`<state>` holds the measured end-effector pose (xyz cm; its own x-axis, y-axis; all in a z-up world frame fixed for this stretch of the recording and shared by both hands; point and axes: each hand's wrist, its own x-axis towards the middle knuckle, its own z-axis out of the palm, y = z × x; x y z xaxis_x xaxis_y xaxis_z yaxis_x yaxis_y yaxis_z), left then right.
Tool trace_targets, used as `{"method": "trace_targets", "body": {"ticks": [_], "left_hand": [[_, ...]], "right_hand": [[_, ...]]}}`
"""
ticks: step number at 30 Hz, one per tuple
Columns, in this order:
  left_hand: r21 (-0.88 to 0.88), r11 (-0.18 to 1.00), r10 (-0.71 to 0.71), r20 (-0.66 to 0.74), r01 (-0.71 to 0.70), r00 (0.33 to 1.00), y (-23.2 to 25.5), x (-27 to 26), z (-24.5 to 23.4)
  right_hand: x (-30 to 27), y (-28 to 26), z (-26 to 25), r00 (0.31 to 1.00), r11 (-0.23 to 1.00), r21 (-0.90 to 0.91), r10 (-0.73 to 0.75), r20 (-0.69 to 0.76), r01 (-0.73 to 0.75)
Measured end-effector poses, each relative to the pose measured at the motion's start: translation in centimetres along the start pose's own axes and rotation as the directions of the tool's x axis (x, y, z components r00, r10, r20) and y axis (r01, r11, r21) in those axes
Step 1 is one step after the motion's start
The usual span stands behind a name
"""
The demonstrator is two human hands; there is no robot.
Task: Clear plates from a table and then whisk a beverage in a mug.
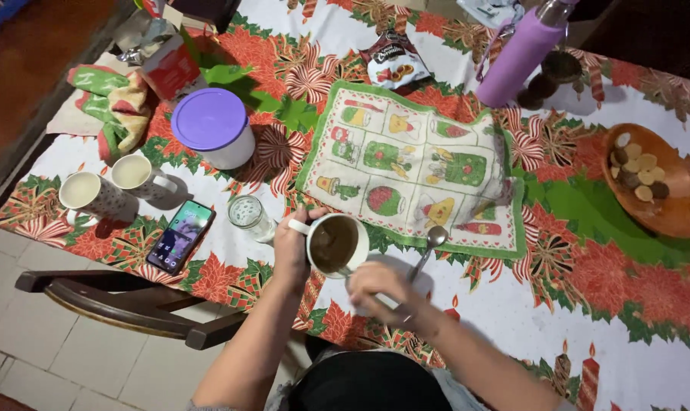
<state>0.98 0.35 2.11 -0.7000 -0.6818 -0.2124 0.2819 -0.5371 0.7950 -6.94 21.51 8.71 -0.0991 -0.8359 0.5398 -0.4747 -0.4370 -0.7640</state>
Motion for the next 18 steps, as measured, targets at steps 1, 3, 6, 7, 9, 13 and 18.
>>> {"method": "trace_targets", "body": {"ticks": [1,3,6,7,9,13,18], "left_hand": [[-0.003,1.000,0.004,0.001,-0.004,1.000,-0.7,0.2,-0.4],[-0.059,0.997,0.056,-0.001,-0.056,0.998,-1.9,0.5,-1.3],[0.023,1.000,0.006,0.047,-0.007,0.999,-3.5,1.3,-1.5],[0.021,1.000,0.010,0.042,-0.011,0.999,-2.2,0.5,-0.7],[0.020,0.999,-0.025,0.010,0.025,1.000,0.6,-0.9,0.7],[0.004,0.999,0.032,0.054,-0.033,0.998,-0.6,-0.5,-1.4],[-0.066,0.998,-0.007,0.106,0.014,0.994,-1.9,0.2,-1.7]], "right_hand": [[-0.3,1.4,-1.0,1.000,1.000,-0.002,-0.003,0.004,0.003],[-1.0,4.2,-2.8,0.998,0.995,-0.093,-0.025,-0.065,0.019],[1.3,2.1,-1.5,0.975,0.973,-0.221,-0.104,-0.196,0.060],[0.6,2.1,-0.8,0.976,0.974,-0.218,-0.106,-0.191,0.063],[-0.6,2.2,0.5,0.991,0.986,-0.158,0.064,0.118,-0.045],[-1.2,4.3,-2.7,0.996,0.998,0.017,-0.068,0.057,0.067],[2.2,2.8,-0.5,0.985,0.983,0.092,-0.152,-0.086,0.160]]}}
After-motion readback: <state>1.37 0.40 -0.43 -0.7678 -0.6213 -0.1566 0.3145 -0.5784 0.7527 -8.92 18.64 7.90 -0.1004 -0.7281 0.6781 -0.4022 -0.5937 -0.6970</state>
